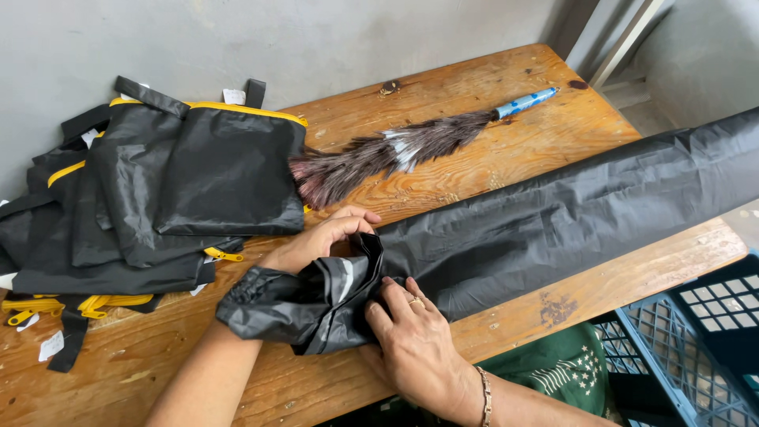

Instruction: The person folds a black plastic bag with yellow accents on a wooden table. They smooth the bag with both hands, fold it lengthwise, and then fold it into a compact rectangular shape.

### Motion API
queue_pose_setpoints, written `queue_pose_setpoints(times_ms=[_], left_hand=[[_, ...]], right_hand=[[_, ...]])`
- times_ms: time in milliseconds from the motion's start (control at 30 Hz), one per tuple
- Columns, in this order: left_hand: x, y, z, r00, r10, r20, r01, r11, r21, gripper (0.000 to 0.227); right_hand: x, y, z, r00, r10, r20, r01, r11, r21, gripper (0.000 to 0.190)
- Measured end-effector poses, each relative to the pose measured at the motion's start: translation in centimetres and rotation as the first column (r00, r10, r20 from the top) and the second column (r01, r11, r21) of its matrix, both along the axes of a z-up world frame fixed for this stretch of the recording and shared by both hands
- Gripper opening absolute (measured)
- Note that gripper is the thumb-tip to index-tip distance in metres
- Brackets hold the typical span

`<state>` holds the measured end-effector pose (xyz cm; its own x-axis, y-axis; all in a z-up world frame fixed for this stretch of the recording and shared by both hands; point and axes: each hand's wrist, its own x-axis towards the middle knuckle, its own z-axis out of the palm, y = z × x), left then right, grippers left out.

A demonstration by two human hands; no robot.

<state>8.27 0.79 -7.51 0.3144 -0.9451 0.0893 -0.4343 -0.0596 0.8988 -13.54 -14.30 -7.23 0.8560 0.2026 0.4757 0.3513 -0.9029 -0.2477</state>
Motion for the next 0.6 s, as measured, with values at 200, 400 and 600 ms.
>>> queue_pose_setpoints(times_ms=[200,400,600], left_hand=[[-4.2,-0.6,5.6,0.981,0.191,0.022,-0.192,0.979,0.066,0.026],[-5.6,-3.4,4.6,0.903,0.378,0.204,-0.407,0.904,0.130,0.019],[-6.1,-5.3,2.9,0.724,0.544,0.424,-0.648,0.746,0.150,0.016]], right_hand=[[-0.3,-0.5,0.7,0.997,0.079,0.025,-0.082,0.989,0.121,0.034],[-0.3,-0.4,1.7,0.997,0.050,0.050,-0.059,0.976,0.208,0.038],[-0.8,-0.8,3.7,0.999,0.047,0.018,-0.050,0.923,0.382,0.025]])
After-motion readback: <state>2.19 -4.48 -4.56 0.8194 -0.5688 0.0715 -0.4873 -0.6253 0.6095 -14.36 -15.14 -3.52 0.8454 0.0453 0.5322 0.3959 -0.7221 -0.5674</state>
